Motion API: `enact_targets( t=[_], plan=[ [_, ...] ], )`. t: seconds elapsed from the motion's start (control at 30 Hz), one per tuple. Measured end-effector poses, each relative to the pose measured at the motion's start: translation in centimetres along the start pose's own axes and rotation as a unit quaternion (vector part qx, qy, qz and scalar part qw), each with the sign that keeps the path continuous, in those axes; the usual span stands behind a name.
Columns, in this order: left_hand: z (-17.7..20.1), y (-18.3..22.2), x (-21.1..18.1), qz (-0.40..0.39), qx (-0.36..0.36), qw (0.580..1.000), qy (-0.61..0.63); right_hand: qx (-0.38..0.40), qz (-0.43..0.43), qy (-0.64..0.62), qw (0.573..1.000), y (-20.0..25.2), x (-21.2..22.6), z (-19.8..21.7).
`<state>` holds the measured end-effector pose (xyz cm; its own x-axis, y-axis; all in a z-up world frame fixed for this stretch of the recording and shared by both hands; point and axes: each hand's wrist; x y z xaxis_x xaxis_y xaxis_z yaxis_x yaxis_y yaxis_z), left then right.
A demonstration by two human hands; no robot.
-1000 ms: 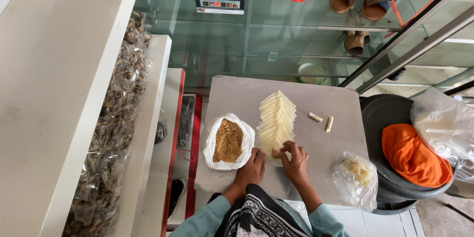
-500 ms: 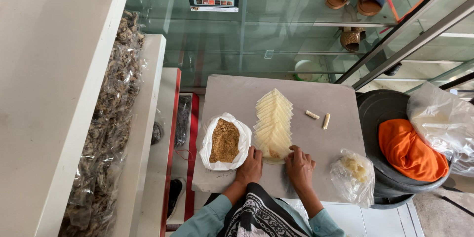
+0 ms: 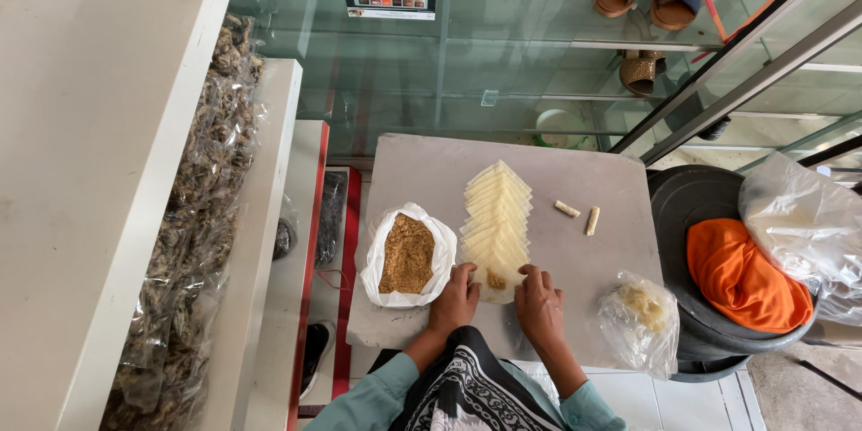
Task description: The person prepares snacks by placing a small amount of filling from a bag onto square wrappers and rolling them into cylinders.
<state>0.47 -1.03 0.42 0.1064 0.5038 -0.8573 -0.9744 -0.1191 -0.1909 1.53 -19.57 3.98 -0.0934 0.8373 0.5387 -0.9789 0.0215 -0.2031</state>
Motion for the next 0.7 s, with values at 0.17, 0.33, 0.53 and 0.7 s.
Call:
enact_targets(
  t=[0.17, 0.33, 0.53, 0.7],
  plan=[
    [-0.6, 0.0, 0.4, -0.066, -0.012, 0.996, 0.051, -0.041, -0.041, -0.186, 0.981, -0.1, -1.0, -1.6],
    [-0.4, -0.2, -0.7, -0.136, -0.013, 0.991, 0.012, -0.038, -0.092, -0.227, 0.969, 0.4, -2.0, -3.0],
    [0.1, -1.0, -2.1, -0.166, 0.005, 0.986, 0.017, -0.027, -0.087, -0.199, 0.976, 0.9, -2.3, -3.1],
    [0.3, -1.1, -2.6, -0.2, 0.01, 0.98, 0.016, -0.031, -0.134, -0.27, 0.953, 1.1, -2.4, -3.4]
  ],
)
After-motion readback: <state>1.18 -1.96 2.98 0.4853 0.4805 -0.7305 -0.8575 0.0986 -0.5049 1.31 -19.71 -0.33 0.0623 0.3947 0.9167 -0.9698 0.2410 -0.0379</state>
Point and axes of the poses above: each hand's wrist, its own y-axis away from the middle knuckle, its own z-axis out of the back of the hand, x = y × z, and after that the axes turned 4 degrees about -x, right-handed
